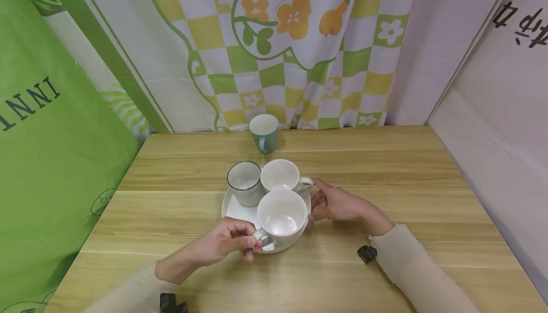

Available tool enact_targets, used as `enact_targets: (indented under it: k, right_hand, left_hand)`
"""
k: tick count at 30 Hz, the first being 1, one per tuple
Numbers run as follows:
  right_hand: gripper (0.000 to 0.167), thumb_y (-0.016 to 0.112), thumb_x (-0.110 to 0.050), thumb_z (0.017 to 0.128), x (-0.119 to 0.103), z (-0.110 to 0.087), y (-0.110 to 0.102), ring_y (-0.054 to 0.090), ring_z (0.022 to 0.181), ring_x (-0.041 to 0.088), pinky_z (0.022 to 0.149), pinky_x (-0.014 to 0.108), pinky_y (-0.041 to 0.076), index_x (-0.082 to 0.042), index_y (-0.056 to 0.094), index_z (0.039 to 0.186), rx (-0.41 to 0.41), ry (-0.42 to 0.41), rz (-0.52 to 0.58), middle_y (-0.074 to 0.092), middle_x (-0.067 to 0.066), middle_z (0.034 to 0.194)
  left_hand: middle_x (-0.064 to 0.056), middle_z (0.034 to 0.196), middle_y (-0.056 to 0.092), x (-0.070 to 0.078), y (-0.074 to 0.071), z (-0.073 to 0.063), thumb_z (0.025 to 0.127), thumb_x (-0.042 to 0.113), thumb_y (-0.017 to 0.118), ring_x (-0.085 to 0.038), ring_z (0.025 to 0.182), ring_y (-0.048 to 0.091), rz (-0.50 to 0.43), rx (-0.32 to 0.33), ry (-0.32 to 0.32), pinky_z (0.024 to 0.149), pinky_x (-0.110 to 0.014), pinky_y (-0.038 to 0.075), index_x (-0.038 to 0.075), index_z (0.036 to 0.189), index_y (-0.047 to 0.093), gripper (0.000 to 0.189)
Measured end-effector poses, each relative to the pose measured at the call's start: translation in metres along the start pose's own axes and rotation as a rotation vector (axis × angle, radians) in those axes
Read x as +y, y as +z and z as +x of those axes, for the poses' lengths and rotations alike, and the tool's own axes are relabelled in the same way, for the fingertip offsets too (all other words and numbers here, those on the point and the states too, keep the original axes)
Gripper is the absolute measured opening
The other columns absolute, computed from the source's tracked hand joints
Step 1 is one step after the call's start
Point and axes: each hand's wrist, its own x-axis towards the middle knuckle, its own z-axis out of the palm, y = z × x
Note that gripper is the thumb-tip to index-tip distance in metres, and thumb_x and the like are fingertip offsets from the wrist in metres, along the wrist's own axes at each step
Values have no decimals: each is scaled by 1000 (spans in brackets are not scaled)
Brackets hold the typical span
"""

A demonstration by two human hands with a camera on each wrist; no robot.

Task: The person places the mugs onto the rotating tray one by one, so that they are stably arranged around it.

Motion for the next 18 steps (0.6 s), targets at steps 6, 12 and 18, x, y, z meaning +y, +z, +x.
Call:
enact_targets:
  k: [6, 12, 18]
  right_hand:
    - [84, 75, -5, 87, 1, 0, 0, 66, 86, 19, 70, 23, 55, 4, 19, 149, -6, 10, -6, 67, 20, 109]
    - [86, 75, -7, 87, 0, 0, -1, 67, 87, 19, 71, 22, 55, 1, 19, 151, -11, 24, -6, 67, 20, 111]
    - [85, 75, -8, 87, 2, 0, -1, 67, 86, 19, 71, 22, 55, 1, 20, 150, -8, 25, -2, 67, 20, 110]
  left_hand:
    - [-43, 97, 62, -10, -1, 1, 102, 10, 56, -3, 71, 68, -8, 2, 20, 74, -28, 60, -15, 97, 62, 27]
    - [-41, 97, 63, -17, -5, 2, 101, 11, 57, -4, 72, 68, 7, 22, 3, 72, -28, 61, -14, 97, 63, 26]
    - [-39, 100, 65, -22, -6, 4, 101, 14, 59, -4, 73, 69, -2, 32, -44, 73, -27, 61, -14, 99, 64, 28]
